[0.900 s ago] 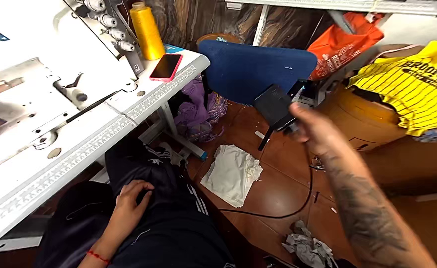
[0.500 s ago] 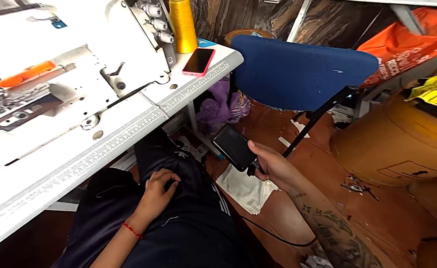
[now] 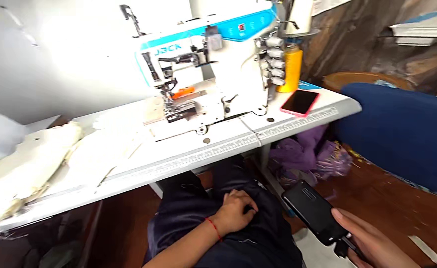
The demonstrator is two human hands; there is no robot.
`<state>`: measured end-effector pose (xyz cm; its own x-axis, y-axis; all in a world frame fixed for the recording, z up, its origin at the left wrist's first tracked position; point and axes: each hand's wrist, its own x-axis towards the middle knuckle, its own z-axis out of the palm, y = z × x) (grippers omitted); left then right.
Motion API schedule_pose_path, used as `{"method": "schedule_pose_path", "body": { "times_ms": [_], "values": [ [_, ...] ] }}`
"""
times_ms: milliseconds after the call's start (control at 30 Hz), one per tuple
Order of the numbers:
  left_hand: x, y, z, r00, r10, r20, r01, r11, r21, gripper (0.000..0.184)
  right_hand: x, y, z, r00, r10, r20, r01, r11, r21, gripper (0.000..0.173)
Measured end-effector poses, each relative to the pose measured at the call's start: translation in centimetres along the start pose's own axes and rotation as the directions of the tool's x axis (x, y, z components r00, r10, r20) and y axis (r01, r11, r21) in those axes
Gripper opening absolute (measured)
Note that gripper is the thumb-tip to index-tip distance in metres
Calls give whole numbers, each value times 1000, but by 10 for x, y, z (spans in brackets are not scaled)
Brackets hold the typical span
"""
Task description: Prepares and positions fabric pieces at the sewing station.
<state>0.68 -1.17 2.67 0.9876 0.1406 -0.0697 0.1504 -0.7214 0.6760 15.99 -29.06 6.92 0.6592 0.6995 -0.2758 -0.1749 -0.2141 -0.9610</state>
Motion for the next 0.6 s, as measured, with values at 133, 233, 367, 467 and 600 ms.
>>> {"method": "schedule_pose_path", "body": {
  "times_ms": [133,233,367,467,600],
  "values": [
    [-2,0,-6,1000,0,-9,0,1000,15,26,6,0,13,999,16,29,-14,999,-48,30],
    [-3,0,-3,1000,-5,-7,5,1000,7,26,1,-3,17,998,53,30,-51,997,-55,34],
    [2,-1,-4,1000,-19,10,19,999,26,27,3,-4,15,997,65,43,-64,998,-18,34],
    [2,10,-6,998,-21,54,13,990,139,32,3,-2,11,996,88,6,-88,996,-21,33],
    [16,38,-6,993,43,112,-72,959,274,46,6,9,3,989,138,-47,-140,990,-34,32]
  ]
}}
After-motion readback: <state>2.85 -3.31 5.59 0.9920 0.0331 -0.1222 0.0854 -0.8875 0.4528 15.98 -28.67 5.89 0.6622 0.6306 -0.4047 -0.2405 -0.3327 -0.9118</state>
